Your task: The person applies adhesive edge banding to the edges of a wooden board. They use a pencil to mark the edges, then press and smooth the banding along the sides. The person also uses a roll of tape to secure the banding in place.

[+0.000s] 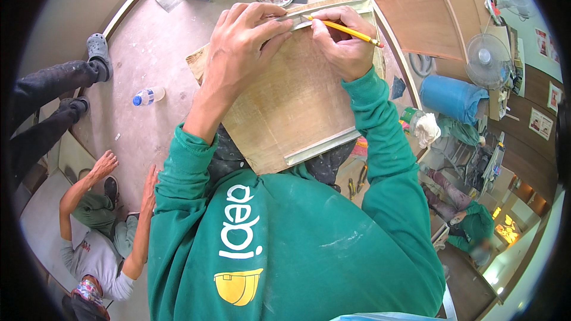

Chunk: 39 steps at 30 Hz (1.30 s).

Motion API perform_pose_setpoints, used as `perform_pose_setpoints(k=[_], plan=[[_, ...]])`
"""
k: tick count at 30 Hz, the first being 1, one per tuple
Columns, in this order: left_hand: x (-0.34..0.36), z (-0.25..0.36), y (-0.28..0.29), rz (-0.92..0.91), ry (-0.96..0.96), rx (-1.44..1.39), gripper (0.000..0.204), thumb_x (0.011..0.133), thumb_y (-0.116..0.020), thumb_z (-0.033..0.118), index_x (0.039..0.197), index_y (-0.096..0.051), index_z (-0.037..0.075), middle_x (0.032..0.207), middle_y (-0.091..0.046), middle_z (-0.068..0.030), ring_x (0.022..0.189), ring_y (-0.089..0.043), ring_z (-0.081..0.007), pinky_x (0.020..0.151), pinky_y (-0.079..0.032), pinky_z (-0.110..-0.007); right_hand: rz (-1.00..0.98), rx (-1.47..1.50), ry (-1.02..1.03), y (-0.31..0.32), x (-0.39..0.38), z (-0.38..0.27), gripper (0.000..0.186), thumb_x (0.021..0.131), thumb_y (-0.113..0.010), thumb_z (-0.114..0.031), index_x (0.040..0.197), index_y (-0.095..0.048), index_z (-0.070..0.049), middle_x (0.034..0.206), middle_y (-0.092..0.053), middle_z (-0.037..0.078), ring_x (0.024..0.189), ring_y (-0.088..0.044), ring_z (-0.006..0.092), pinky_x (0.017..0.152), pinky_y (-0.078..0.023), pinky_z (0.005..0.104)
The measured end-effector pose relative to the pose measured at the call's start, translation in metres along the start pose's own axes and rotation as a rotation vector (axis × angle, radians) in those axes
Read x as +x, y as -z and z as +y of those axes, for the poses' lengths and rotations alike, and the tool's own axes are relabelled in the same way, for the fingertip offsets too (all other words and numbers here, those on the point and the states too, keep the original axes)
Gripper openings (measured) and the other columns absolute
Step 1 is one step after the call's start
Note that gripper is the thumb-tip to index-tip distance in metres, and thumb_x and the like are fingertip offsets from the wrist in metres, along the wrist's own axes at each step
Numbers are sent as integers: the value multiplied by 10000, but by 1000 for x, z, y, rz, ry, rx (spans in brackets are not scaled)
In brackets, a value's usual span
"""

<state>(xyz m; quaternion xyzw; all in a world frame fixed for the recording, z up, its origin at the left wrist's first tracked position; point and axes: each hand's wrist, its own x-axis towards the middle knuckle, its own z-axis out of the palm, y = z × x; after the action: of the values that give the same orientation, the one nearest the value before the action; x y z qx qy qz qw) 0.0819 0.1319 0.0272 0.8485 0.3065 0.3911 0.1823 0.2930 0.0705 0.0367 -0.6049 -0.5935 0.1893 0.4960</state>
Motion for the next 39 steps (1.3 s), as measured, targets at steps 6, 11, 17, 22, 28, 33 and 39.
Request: perform_pose_setpoints(k=[6, 11, 17, 22, 28, 33, 39], plan=[[1, -1, -1, 3, -13, 11, 169, 862, -852, 173, 1027, -837, 137, 1156, -758, 10, 1085, -675, -240, 936, -531, -399, -65, 72, -60, 6, -1, -2, 107, 874, -774, -16, 980, -787, -17, 944, -780, 84, 821, -736, 170, 741, -587, 303], [0, -3, -1, -10, 9, 19, 187, 856, -860, 176, 1037, -836, 136, 1158, -758, 6, 1093, -675, -244, 943, -538, -400, 100, 367, -172, 36, -13, -14, 164, 1034, -677, -57, 1156, -742, 30, 999, -788, 70, 883, -724, 113, 816, -583, 270], [-1, 7, 20, -54, 229, 210, 468, 814, -906, 434, 1079, -809, 61, 1140, -764, -89, 1131, -687, -270, 967, -545, -439, 278, -192, -222, 129, -89, -10, 366, 1140, -560, -241, 1346, -668, 41, 1231, -771, 154, 1070, -717, 166, 946, -540, 298], [-19, -1, 62, -402, 642, 262, 663, 813, -865, 634, 1087, -791, 35, 988, -773, -136, 941, -736, -297, 848, -576, -431, 336, 56, -641, 132, -153, 5, 428, 1141, -566, -269, 1426, -633, 43, 1276, -748, 141, 1159, -672, 176, 1032, -526, 333], [27, -11, 62, -306, 481, 256, 612, 851, -864, 510, 1142, -768, -20, 999, -772, -173, 876, -743, -264, 798, -575, -377, 559, 210, -570, 95, -185, 0, 423, 1135, -571, -230, 1441, -621, 57, 1288, -728, 129, 1181, -664, 165, 1030, -530, 321], [80, -44, 50, -469, 500, 151, 716, 853, -853, 555, 1258, -745, -25, 1113, -774, -230, 1040, -755, -325, 932, -579, -423, 417, 83, -470, 83, -185, -21, 525, 1177, -435, -322, 1508, -561, 66, 1407, -663, 199, 1272, -644, 258, 1119, -490, 393], [45, -48, 27, -86, 169, 400, 719, 898, -860, 453, 1426, -649, 12, 1287, -727, -230, 1186, -696, -378, 1046, -538, -474, 500, -221, -257, 96, -194, -26, 750, 1184, -236, -534, 1455, -629, 44, 1397, -634, 191, 1260, -621, 315, 1111, -485, 437]])
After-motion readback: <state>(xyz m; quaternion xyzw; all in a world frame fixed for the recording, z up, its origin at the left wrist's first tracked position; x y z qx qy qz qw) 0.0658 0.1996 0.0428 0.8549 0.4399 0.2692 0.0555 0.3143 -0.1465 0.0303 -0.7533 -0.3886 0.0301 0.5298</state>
